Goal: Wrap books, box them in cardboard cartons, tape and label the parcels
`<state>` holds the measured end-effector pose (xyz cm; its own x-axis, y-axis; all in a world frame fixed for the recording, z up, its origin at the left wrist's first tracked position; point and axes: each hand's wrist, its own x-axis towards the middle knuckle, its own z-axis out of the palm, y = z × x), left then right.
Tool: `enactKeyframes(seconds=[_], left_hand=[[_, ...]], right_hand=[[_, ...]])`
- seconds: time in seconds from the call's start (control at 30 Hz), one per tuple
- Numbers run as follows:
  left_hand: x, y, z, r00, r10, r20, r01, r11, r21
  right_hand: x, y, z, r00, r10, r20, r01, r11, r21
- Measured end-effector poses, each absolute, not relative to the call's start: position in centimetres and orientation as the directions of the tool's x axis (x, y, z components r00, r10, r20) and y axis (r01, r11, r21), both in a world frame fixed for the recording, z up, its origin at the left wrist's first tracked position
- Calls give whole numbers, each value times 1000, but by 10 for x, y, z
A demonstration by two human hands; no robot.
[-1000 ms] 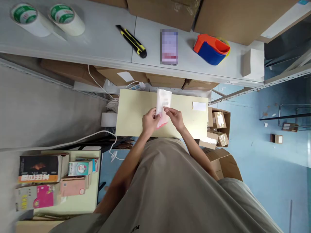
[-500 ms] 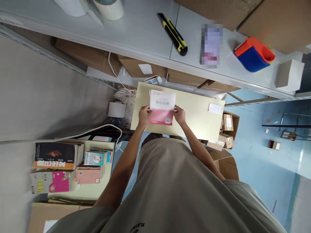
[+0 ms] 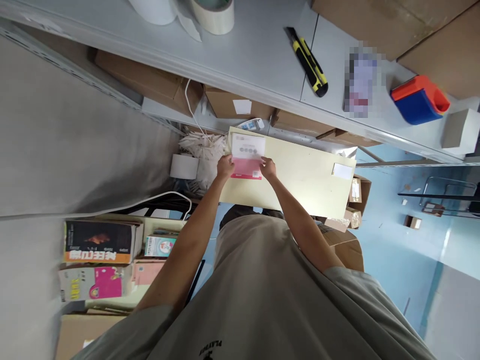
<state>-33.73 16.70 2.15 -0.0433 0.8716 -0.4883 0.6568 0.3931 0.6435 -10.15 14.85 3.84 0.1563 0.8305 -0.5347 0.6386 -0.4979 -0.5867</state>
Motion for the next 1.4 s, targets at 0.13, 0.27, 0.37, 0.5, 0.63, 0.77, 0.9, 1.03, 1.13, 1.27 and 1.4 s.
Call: enactKeyframes(seconds=[0.13, 0.27, 0.37, 0.5, 0.63, 0.77, 0.9, 1.03, 1.13, 1.27, 1.4], left_hand=[[-347, 146, 23, -142, 851, -505, 491, 504, 710], [-363, 114, 30, -292, 836, -465, 222, 533, 817], [-373, 88, 39, -396, 820, -412, 121, 492, 862], [-371, 55, 56, -470, 803, -366, 85, 454, 887], [-349, 25, 77, -481, 807, -343, 74, 427, 901], [-320, -5, 97, -500, 807, -313, 74, 400, 913], [-295, -44, 113, -535, 792, -294, 64, 385, 921], [-279, -92, 122, -601, 736, -311, 36, 413, 910], [-278, -130, 128, -675, 662, -326, 2, 444, 896], [-296, -175, 140, -821, 493, -287, -64, 421, 905], [-324, -215, 151, -937, 256, -239, -147, 332, 932]], right_hand=[[-97, 136, 44, 168, 819, -549, 607, -525, -597], [-74, 116, 58, 179, 845, -504, 544, -512, -665], [-54, 102, 71, 155, 868, -473, 473, -485, -735], [-37, 91, 91, 111, 906, -409, 366, -419, -831], [-36, 89, 112, 3, 935, -355, 315, -338, -887], [-48, 88, 128, -148, 930, -335, 307, -279, -910], [-65, 79, 135, -307, 898, -315, 279, -231, -932], [-79, 61, 133, -434, 837, -334, 262, -237, -935], [-92, 46, 131, -510, 782, -358, 261, -256, -931], [-120, 25, 138, -611, 709, -353, 258, -244, -935], [-160, 3, 151, -721, 615, -319, 263, -183, -947]])
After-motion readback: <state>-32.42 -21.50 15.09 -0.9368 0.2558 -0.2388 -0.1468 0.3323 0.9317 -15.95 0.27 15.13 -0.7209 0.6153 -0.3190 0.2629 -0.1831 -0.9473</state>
